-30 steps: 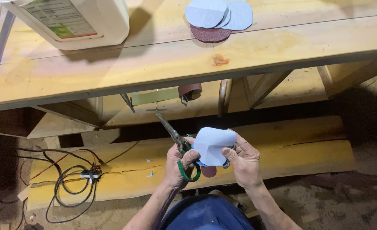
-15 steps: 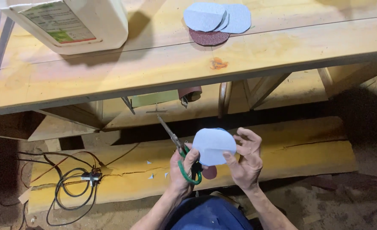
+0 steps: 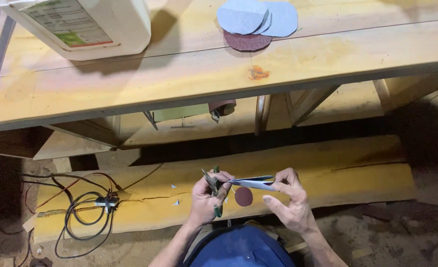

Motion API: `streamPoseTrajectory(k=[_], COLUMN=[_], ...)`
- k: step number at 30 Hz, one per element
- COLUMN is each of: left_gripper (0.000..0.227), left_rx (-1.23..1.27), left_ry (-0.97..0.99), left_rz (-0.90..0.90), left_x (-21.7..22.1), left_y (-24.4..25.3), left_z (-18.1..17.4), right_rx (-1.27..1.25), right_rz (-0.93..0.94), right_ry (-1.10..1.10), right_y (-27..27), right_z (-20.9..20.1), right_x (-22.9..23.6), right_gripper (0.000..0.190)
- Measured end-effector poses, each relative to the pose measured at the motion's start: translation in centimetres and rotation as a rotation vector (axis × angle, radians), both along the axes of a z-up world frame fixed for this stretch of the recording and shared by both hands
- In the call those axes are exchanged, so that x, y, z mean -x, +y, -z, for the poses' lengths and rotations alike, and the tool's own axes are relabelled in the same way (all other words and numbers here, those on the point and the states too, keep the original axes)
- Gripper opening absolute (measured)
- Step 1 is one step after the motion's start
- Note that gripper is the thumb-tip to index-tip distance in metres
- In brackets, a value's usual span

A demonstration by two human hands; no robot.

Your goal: Cutting a circular sanding disc from a sheet of sandpaper using scissors in a workshop.

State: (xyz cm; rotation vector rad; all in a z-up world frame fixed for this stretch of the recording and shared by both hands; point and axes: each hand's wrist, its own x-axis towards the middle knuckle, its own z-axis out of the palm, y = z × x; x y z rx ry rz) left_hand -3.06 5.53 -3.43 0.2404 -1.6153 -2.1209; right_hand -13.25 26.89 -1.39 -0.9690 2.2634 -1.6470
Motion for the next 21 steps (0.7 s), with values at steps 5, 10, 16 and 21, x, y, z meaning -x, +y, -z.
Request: streamPoseTrajectory(k=[5,10,16,21], left_gripper=[0.003,0.007,0.018,0.026], left_rx=[0.398,0.531,0.726,0.599], left_ry=[0.089,0.135,0.185,0.101], left_rz=[-0.130,-0.226,-0.279,-0.222], left_x=[0.3,0.7,0.7,-0.7], left_y=[0.7,0.7,0.3,-0.2], left_z=[0.0,0.0,0.4,1.2], right_rx=[-0.018,-0.057,-0.061,0.040], right_rz=[0.176,0.188,0.217,0.179], right_ry=[-0.069,0.042,0.114,0.140], right_y=[-0.7,-1.0,-1.6,-0.9], right_z=[-0.2,0.4,0.8,1.8], right_x=[-0.7,-0.8,-0.2,0.1], right_gripper=[0.015,0.022,0.014,0.013])
